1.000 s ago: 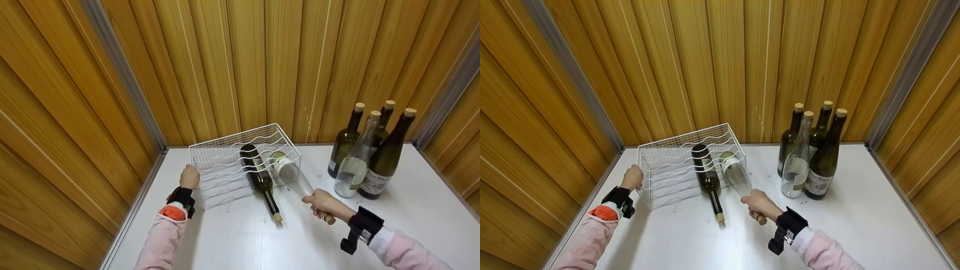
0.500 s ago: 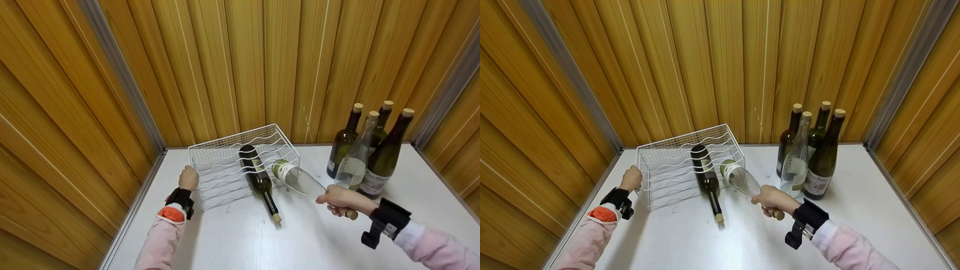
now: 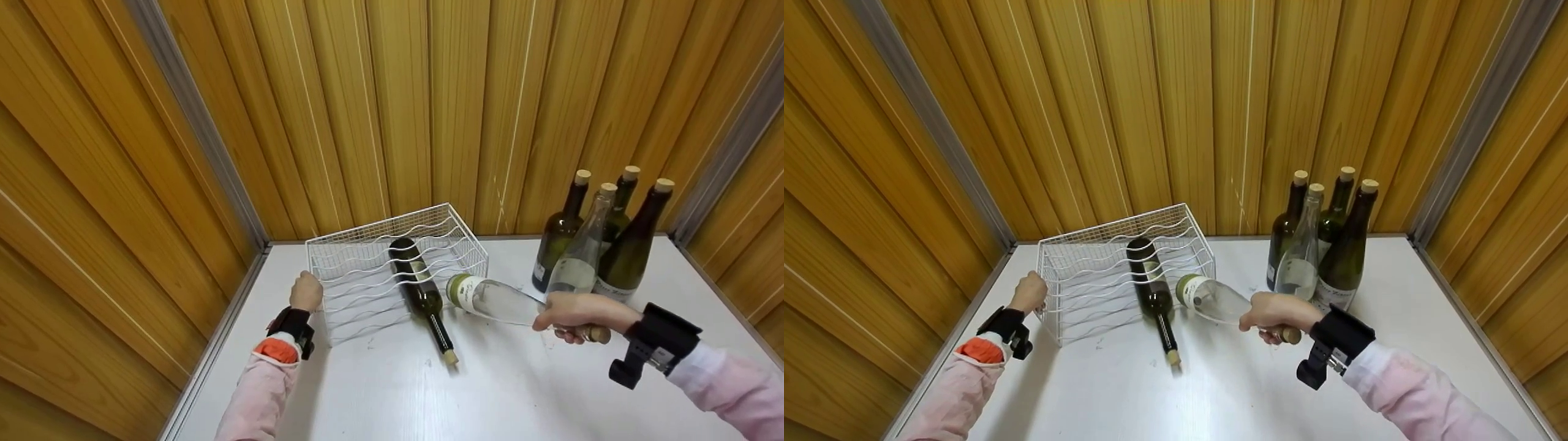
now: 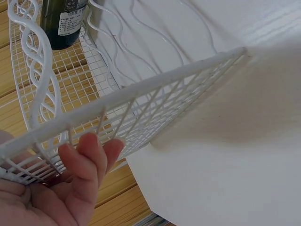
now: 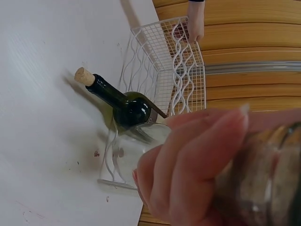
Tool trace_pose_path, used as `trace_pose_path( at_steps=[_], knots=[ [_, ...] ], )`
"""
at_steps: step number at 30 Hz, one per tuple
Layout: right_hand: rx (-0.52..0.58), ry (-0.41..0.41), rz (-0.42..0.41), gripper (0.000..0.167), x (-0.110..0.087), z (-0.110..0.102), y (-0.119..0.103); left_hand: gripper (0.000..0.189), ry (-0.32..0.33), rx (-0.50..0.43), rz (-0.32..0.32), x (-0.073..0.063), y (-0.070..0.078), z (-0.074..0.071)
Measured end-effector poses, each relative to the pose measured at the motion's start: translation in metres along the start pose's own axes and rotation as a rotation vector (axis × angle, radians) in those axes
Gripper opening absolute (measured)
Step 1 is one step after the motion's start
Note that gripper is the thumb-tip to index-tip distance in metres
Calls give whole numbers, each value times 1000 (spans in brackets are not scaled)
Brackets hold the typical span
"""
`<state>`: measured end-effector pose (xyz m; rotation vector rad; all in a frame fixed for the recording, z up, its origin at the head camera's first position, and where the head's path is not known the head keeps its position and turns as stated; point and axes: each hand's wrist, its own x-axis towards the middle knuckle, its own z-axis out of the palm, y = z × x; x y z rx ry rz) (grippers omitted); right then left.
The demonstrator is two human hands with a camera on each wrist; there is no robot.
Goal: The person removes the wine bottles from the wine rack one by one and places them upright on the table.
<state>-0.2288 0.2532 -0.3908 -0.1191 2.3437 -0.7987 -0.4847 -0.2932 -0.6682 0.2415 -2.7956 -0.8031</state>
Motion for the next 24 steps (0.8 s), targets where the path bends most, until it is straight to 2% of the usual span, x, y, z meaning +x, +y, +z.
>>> trace_pose_path(
  at_steps=[4, 10, 13, 18, 19, 20, 22, 24],
  knots=[
    [-7, -11, 19, 33, -3, -5, -2, 31, -20, -13, -24, 0, 1, -1],
    [-21, -5, 15, 32, -4, -8, -3, 36, -53, -2, -19, 0, 2, -1],
    [-40, -10, 20, 37, -5, -9, -3, 37, -58, 9, -23, -1, 5, -3],
    [-71, -14, 33, 43, -7, -12, -4, 37, -43, 35, -36, -9, 17, -19],
    [-79, -16, 30, 43, -7, -13, -5, 37, -57, 35, -40, -15, 23, -27],
    [-83, -19, 28, 42, -7, -13, -5, 39, -61, 32, -50, -16, 24, -29],
    [-88, -22, 16, 41, -6, -13, -6, 43, -86, 30, -75, -13, 23, -32],
    [-93, -25, 7, 40, -6, -13, -7, 49, -125, 32, -99, -5, 14, -30]
  ],
)
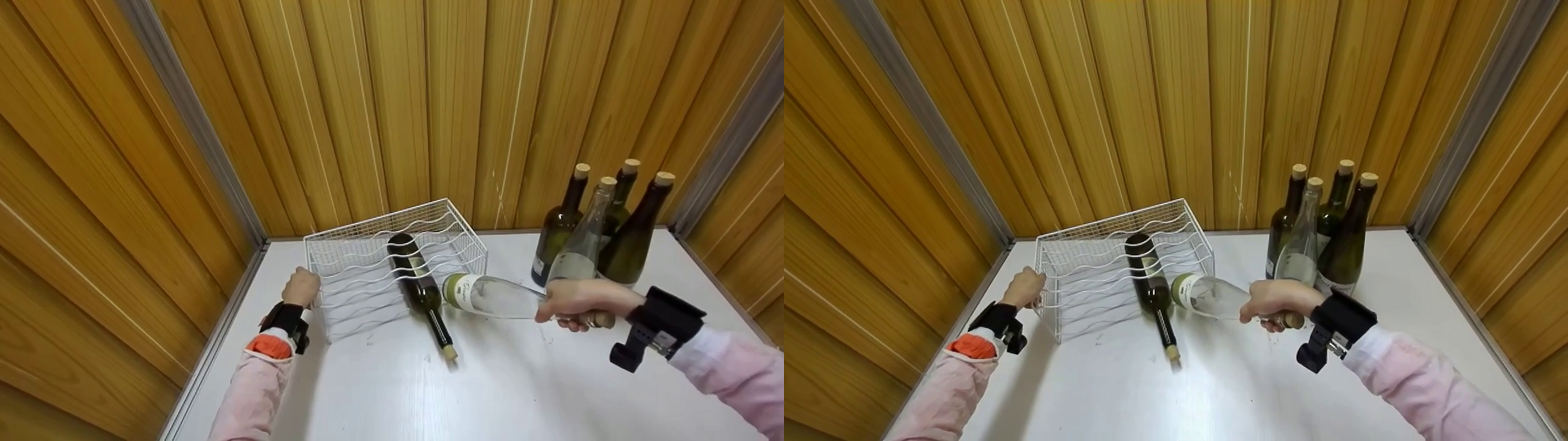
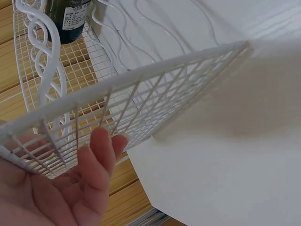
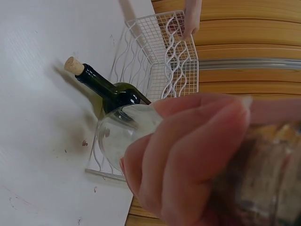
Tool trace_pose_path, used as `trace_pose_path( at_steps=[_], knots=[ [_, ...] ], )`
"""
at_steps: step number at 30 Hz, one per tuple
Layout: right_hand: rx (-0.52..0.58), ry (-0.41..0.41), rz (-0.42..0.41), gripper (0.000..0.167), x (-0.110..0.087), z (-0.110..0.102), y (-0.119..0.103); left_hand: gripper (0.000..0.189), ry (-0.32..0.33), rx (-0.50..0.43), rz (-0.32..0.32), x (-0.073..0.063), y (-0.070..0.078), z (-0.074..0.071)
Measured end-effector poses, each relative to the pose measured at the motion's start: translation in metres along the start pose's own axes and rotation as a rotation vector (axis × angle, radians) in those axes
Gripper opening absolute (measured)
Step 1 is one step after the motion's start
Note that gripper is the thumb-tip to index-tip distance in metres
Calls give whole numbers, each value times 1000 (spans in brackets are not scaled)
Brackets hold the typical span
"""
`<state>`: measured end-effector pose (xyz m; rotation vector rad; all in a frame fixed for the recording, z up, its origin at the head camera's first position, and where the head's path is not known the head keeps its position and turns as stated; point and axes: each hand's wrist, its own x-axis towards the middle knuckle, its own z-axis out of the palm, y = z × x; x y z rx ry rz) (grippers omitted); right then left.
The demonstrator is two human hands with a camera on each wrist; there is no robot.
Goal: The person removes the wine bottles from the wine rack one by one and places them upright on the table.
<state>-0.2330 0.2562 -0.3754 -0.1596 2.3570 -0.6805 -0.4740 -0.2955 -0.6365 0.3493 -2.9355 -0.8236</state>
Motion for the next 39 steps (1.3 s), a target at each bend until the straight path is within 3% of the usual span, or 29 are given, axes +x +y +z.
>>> trace_pose_path(
  at_steps=[3, 5, 6, 8, 9, 12, 13, 16, 18, 19, 25, 26, 28, 33, 39],
  knots=[
    [-3, -3, -8, 41, 0, 0, -1, 63, -59, 50, -14, 23, -16, 5],
    [-6, -6, -10, 40, 1, -1, -1, 72, -67, 89, -9, 27, -15, 0],
    [-7, -9, -11, 40, 1, -1, -1, 72, -37, 112, 5, 22, -10, -5],
    [-13, -14, -21, 39, 1, -2, 0, 71, 13, 140, 13, -7, 21, -35],
    [-13, -17, -24, 38, 1, -2, 0, 66, 69, 147, 34, -26, 41, -52],
    [-19, -30, -38, 37, -1, -4, 1, 52, 223, 178, 139, -92, 111, -108],
    [-20, -34, -42, 37, -1, -5, 1, 49, 248, 173, 174, -112, 134, -124],
    [-20, -44, -47, 36, -3, -7, 0, 42, 336, 169, 322, -143, 177, -141],
    [-17, -48, -47, 37, -4, -8, -1, 42, 339, 153, 423, -154, 196, -139],
    [-16, -49, -45, 37, -5, -8, -1, 48, 331, 132, 487, -143, 195, -123],
    [-17, -55, -61, 36, -7, -11, -5, 70, -1, 125, 743, -176, 237, -102],
    [-21, -55, -70, 36, -8, -11, -5, 71, -68, 139, 763, -197, 253, -110],
    [-31, -55, -86, 36, -8, -12, -6, 76, -115, 188, 850, -208, 263, -97],
    [-30, -52, -90, 35, -11, -15, -9, 92, -130, 314, 997, -224, 280, -64],
    [-23, -48, -87, 34, -14, -17, -9, 106, -100, 335, 1058, -234, 293, -32]
  ],
)
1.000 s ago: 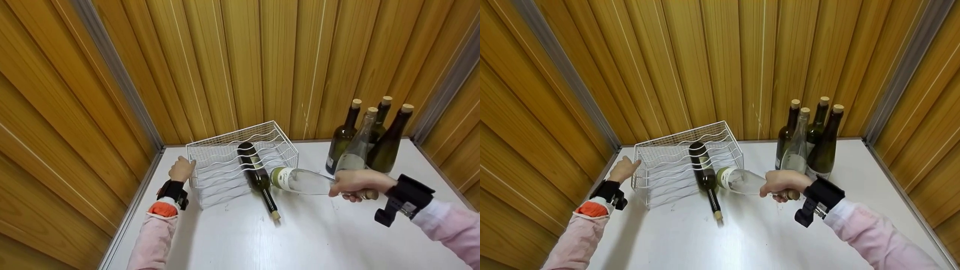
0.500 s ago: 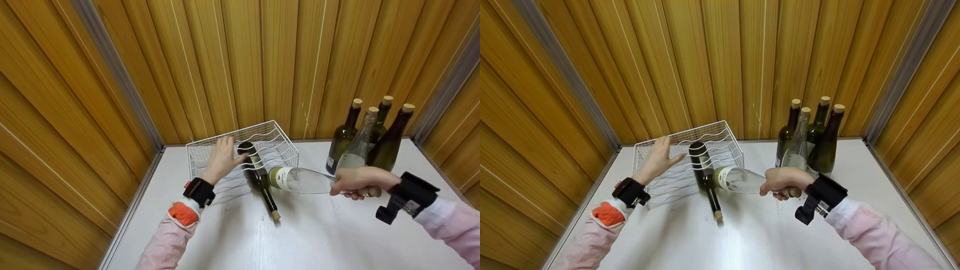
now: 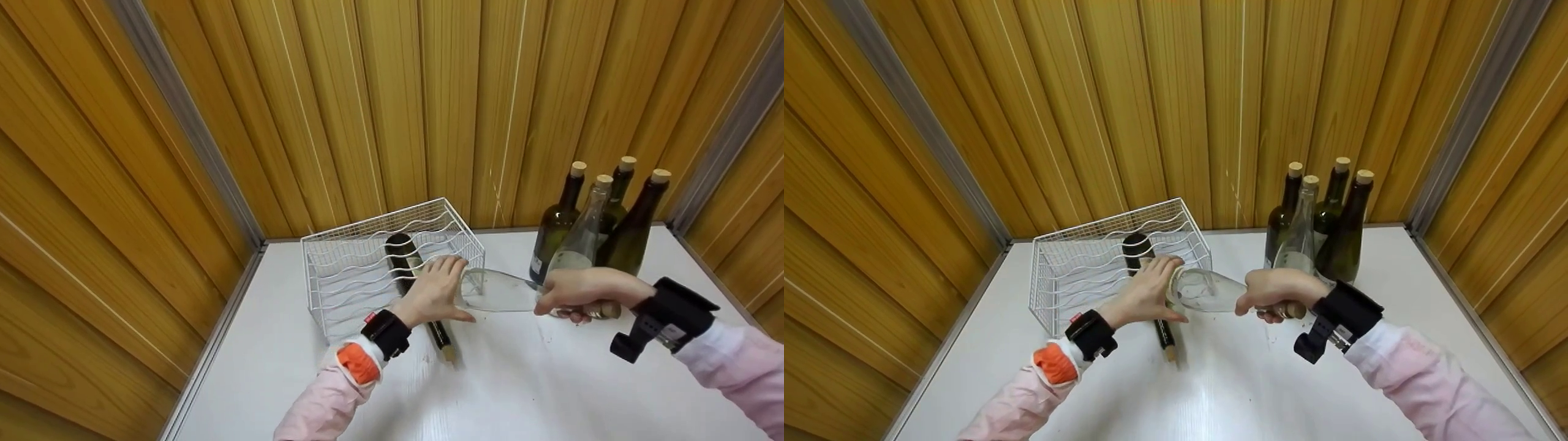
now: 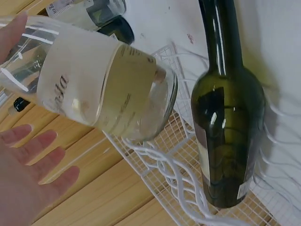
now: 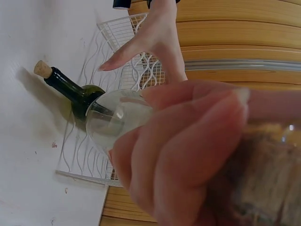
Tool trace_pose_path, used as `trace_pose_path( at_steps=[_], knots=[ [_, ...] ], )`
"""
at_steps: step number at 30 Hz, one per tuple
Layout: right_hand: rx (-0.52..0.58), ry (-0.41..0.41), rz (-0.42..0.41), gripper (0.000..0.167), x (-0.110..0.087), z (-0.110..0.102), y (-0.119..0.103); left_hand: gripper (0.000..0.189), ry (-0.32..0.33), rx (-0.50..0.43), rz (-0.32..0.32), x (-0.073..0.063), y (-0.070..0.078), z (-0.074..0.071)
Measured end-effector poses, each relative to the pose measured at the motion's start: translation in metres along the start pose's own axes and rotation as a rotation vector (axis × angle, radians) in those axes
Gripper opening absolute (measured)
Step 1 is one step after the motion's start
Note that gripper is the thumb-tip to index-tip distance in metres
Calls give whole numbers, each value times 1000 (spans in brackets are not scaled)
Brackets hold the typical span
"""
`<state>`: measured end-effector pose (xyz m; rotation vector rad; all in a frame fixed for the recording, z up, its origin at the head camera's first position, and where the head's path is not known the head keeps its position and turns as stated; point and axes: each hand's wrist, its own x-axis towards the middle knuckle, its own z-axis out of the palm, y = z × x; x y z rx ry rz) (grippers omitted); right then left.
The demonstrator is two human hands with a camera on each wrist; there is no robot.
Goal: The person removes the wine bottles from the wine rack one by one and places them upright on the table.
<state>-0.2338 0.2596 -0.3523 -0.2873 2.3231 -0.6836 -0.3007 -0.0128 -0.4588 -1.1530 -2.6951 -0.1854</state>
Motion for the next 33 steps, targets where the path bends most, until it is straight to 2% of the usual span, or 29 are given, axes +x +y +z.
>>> trace_pose_path(
  at_steps=[6, 12, 16, 21, 22, 25, 28, 29, 33],
  knots=[
    [15, -10, -12, 28, 1, 0, 1, 113, 53, 36, 5, 7, 9, 12],
    [0, -25, -34, 29, 3, 2, 0, 118, 38, 41, -13, 8, 11, 19],
    [-9, -34, -46, 31, 3, 3, -1, 118, 33, -5, -5, 8, 10, 24],
    [18, -44, -40, 25, 3, 4, 0, 102, 79, -107, 54, 8, 3, 36],
    [25, -46, -39, 24, 3, 4, 1, 101, 110, -115, 80, 13, -5, 52],
    [41, -52, -39, 19, 3, 4, 1, 87, 151, -155, 120, 14, -9, 58],
    [58, -61, -43, 17, 4, 3, 1, 82, 172, -189, 132, 13, -9, 57],
    [59, -64, -43, 17, 4, 3, 1, 78, 158, -203, 119, 7, -2, 42],
    [44, -75, -47, 18, 4, 3, -1, 80, 128, -192, 88, 4, 2, 34]
  ],
)
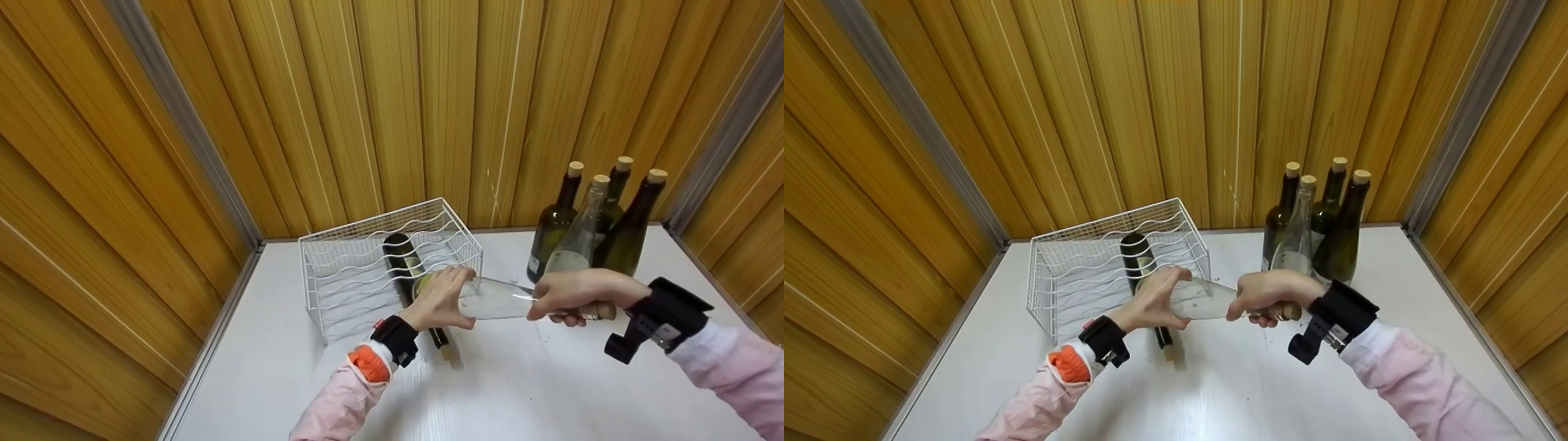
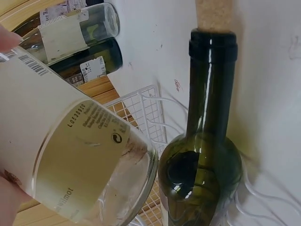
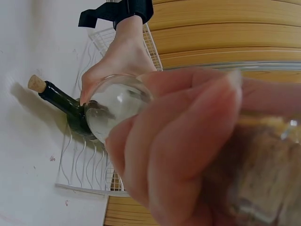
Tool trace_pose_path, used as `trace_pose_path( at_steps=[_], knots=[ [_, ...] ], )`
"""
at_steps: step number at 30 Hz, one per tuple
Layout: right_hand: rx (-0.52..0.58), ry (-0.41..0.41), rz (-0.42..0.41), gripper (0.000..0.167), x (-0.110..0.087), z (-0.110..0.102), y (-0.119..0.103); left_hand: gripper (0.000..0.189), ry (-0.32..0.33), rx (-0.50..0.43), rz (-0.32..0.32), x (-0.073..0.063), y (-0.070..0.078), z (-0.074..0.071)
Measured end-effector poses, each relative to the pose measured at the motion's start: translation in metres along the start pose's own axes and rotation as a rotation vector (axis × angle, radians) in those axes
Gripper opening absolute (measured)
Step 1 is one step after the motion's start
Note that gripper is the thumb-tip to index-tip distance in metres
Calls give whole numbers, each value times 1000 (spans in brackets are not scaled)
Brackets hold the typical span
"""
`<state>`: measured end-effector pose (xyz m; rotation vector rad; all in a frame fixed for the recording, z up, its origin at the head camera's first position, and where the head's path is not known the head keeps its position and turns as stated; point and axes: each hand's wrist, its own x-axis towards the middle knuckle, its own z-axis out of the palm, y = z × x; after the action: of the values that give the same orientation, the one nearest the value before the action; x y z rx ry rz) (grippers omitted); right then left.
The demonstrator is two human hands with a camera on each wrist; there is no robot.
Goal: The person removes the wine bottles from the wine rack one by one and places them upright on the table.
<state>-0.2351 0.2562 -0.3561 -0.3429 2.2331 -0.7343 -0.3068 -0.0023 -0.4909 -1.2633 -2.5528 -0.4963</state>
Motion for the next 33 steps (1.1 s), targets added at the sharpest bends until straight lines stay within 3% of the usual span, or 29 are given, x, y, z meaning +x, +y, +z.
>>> trace_pose_path(
  at_steps=[4, 11, 15, 18, 21, 28, 33],
  knots=[
    [-6, -16, -8, 20, 3, 1, -2, 82, -19, 37, -16, -4, 0, -4],
    [-73, -8, -40, 29, 8, -1, -4, 83, 12, 70, -14, -9, -2, -8],
    [-189, 52, -73, 54, 8, -7, -7, 84, 9, 66, -33, -13, -3, -8],
    [-205, 115, -104, 72, 3, -13, -7, 84, 18, 67, -35, -18, -4, -7],
    [-129, 208, -155, 70, 0, -21, -5, 81, 39, 46, -39, -22, -7, -6],
    [163, 522, -254, 56, 5, -36, 7, 77, 94, -57, -78, -22, -13, -7],
    [323, 638, -279, 51, 11, -40, 17, 77, 159, -131, -99, -21, -14, -10]
  ],
)
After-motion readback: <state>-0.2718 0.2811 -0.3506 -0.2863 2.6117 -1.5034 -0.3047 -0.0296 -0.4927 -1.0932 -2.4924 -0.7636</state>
